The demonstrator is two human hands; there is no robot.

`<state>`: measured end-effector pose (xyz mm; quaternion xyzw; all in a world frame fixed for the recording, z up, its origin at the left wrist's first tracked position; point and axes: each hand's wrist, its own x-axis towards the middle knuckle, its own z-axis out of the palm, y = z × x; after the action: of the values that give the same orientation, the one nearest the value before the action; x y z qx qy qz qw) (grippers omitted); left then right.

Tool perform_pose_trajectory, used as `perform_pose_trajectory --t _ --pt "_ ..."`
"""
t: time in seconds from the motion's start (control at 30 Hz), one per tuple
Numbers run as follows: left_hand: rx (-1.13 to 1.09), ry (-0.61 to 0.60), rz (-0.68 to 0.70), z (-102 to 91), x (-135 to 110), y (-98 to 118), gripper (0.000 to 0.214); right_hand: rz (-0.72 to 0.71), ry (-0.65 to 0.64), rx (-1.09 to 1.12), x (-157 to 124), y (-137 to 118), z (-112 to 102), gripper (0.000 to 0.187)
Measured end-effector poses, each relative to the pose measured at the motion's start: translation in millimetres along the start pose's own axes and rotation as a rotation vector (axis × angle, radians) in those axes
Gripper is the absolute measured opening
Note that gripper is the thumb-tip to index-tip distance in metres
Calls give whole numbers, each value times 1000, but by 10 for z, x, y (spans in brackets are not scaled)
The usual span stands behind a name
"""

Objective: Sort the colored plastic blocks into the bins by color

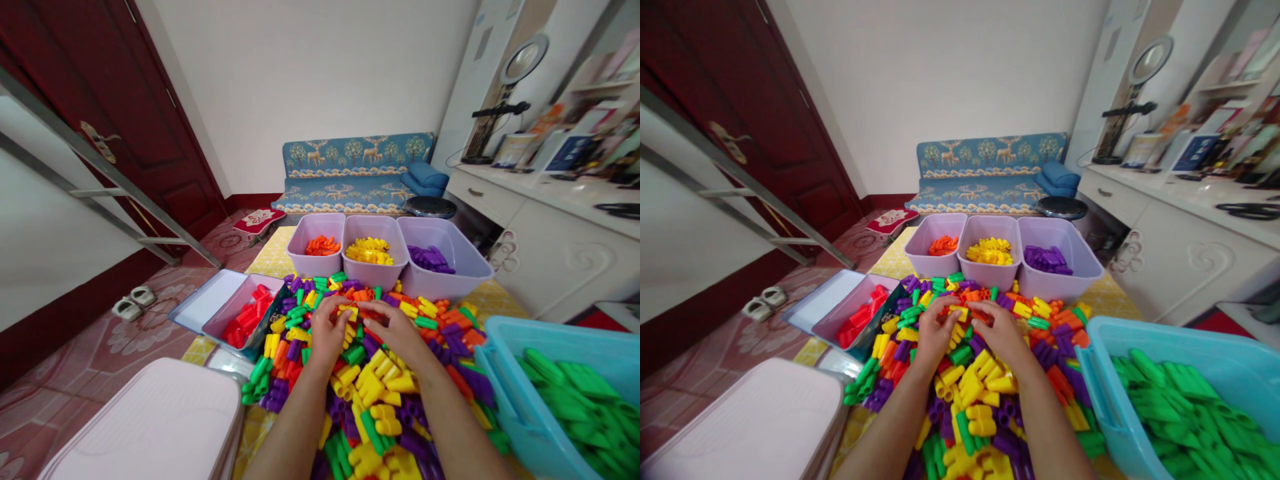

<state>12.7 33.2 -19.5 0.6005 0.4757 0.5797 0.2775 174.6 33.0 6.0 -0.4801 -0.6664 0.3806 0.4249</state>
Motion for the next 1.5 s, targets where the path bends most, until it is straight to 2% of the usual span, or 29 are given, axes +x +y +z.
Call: perform_pose_trajectory --t 0.13,0.27,0.4,0.6,0.73,0.93,1.1,1.27,1.37,1.5 --pt "-246 106 -247 3 17 -65 10 10 -26 -3 -10 12 9 35" --pt "-431 87 -346 -17 15 -18 22 24 -34 71 -17 -1 29 36" --pt "-496 -1 -302 -59 4 108 34 8 -37 115 -18 -41 21 33" --pt "-265 -115 -106 -45 -27 192 36 -18 -80 21 -42 -137 -8 26" --pt "-204 -49 -123 -11 -42 124 28 -56 -77 -105 -57 -159 0 22" --pt "-313 111 -157 -21 -10 61 30 -44 -64 -8 -47 -109 41 21" --pt "-506 87 -256 -13 14 84 50 9 -40 68 -27 -70 71 27" --pt "-548 -18 -263 17 -13 98 47 10 7 131 -17 -70 91 47" --pt "-452 -75 -222 17 -40 101 41 16 36 102 -19 -105 96 40" --pt "-191 -14 -112 -9 -44 75 28 47 133 91 -21 -151 66 30"
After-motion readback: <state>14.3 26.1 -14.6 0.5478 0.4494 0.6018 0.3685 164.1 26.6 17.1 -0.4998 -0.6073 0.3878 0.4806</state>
